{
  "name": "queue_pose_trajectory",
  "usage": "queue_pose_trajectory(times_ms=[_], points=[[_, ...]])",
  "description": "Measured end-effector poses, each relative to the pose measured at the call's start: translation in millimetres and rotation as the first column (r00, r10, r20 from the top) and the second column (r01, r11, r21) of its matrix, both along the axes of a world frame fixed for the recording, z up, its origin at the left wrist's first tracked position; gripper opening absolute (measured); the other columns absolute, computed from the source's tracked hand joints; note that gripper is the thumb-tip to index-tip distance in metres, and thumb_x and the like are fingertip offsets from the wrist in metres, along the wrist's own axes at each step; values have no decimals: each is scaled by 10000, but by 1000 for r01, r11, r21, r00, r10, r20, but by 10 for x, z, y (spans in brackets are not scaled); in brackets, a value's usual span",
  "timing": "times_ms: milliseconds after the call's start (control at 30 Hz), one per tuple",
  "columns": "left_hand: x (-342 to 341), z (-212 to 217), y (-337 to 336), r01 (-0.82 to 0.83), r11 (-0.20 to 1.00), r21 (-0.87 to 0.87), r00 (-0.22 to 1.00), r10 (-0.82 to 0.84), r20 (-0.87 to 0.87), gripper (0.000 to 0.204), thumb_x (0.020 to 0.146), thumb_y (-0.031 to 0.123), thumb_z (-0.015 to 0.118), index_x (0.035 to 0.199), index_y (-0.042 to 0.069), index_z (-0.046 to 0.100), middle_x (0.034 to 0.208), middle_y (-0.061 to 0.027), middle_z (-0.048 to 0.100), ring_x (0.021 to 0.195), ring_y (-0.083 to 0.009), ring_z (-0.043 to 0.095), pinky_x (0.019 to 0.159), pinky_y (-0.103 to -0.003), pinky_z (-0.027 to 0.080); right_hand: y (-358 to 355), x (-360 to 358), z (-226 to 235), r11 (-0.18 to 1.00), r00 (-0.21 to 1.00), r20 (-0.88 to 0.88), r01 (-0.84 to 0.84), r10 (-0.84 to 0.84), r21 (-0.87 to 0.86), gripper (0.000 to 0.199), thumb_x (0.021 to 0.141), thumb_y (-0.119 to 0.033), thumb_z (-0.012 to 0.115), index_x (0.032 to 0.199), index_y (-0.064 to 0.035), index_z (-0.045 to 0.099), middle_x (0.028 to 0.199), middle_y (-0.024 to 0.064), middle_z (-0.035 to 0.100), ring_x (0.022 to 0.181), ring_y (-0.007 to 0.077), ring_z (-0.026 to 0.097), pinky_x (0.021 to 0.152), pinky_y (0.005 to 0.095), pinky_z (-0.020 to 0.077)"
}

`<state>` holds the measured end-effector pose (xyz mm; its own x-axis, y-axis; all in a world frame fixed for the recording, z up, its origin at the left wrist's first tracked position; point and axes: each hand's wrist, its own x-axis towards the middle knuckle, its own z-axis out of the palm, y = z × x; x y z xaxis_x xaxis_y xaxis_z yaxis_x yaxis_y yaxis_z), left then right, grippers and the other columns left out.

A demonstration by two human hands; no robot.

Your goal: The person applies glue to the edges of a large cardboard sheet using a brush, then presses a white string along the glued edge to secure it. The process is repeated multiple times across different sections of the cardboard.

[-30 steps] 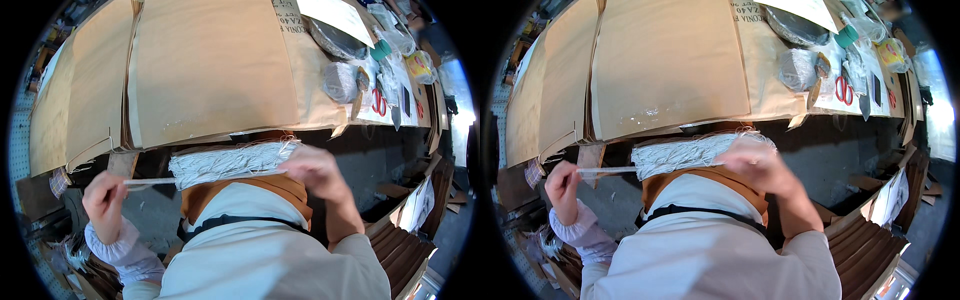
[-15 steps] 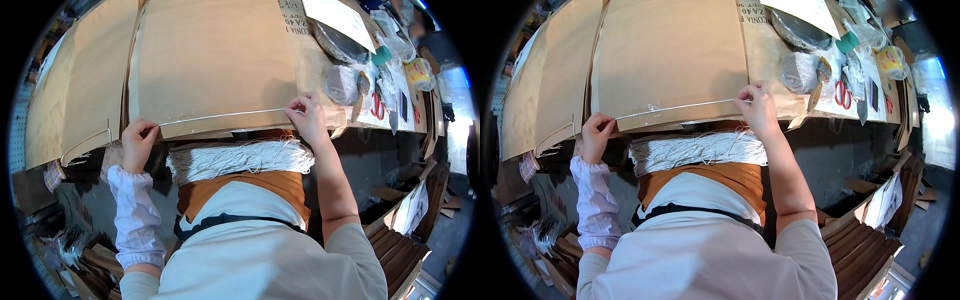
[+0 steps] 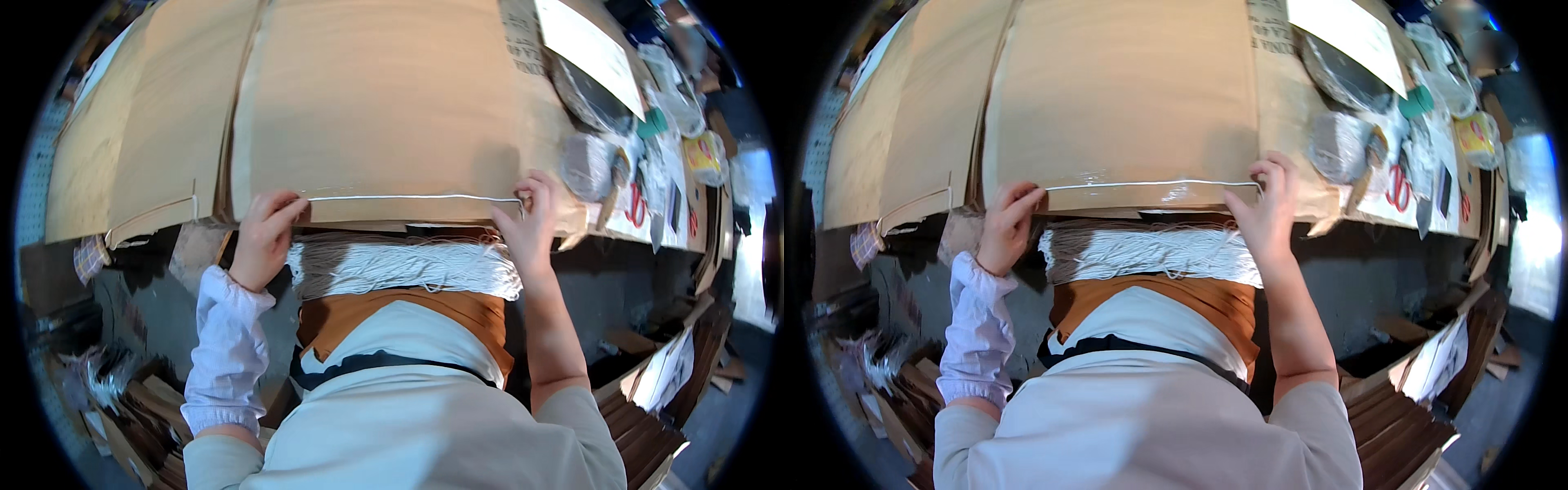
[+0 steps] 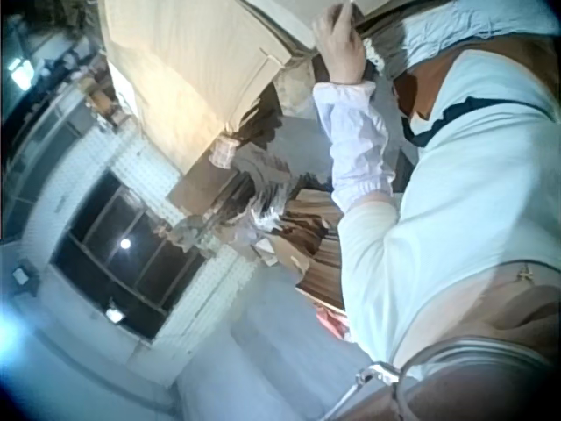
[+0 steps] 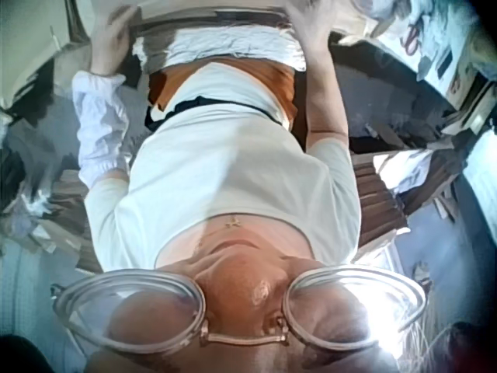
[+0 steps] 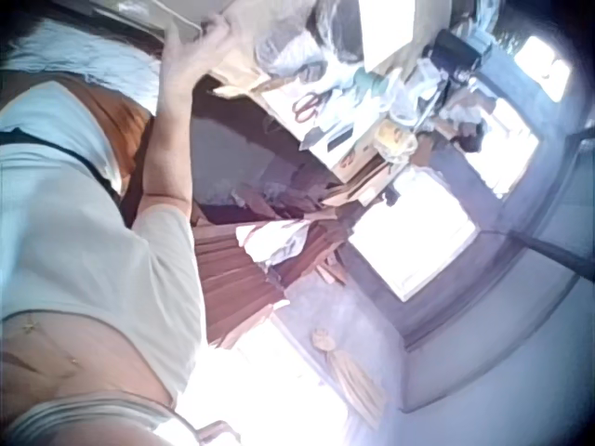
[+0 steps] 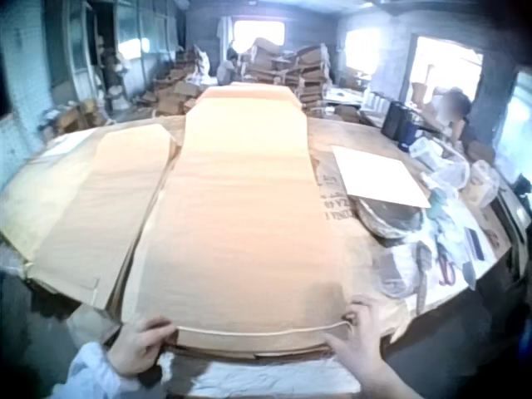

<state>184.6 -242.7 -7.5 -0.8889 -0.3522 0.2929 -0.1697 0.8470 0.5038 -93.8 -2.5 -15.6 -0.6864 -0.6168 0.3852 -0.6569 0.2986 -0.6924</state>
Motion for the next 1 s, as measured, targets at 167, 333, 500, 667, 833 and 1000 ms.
queue_pose_trajectory(times_ms=[167, 333, 500, 667, 833, 1000], points=[[-90, 269, -125, 100, 985, 140, 991, -110, 71, 345, 728, -72, 619, 1060, 17, 634, 974, -114, 593, 884, -305, 568, 772, -362, 470, -33, -64, 44, 903, 864, -264, -410, 429, 125, 70, 745, 29, 690, 801, -1, 660, 796, 78, 628, 723, 218, 607, 645, 323, 498], [-73, 68, -360, -259, 918, 299, 956, 199, 215, 127, 753, 59, 692, 851, -12, 654, 790, -120, 601, 709, -312, 586, 643, -376, 471, -204, -106, 17, 970, 971, 191, -175, 142, 168, 75, 739, -40, 720, 780, -7, 667, 729, 102, 604, 665, 244, 591, 610, 320, 480], [-255, -1, -132, -422, 904, -63, 879, 425, 217, 140, 813, 93, 640, 904, 18, 565, 801, -159, 588, 733, -344, 590, 631, -407, 465, -229, -36, -117, 944, 993, -106, -5, 42, 331, 184, 751, -97, 727, 906, -31, 654, 793, 100, 616, 710, 275, 596, 633, 351, 483], [-406, -21, 340, -304, 912, -275, 894, 373, 249, 369, 805, 108, 619, 1136, 1, 498, 1059, -194, 585, 1033, -376, 552, 874, -463, 444, -554, 425, -119, 951, 926, -344, -44, 153, 305, 376, 800, -70, 571, 1168, -5, 538, 1113, 162, 573, 1009, 303, 547, 848, 403, 450], [-511, -37, 574, -125, 966, -226, 899, 207, 387, 919, 784, 419, 650, 1395, -114, 217, 1443, -298, 258, 1372, -425, 198, 1138, -485, 156, -536, 750, 5, 816, 928, -172, -188, 330, 546, 814, 803, -393, 655, 1377, 74, 315, 1462, 232, 285, 1376, 354, 246, 1140, 429, 174], [-130, -163, 152, -304, 918, -253, 876, 374, 305, 833, 877, 380, 583, 1413, -113, 178, 1470, -307, 203, 1391, -421, 154, 1138, -448, 155, -31, 225, -92, 900, 947, -314, 198, -73, 388, 840, 786, -307, 713, 1382, 92, 277, 1441, 274, 288, 1355, 381, 273, 1115, 435, 228]])
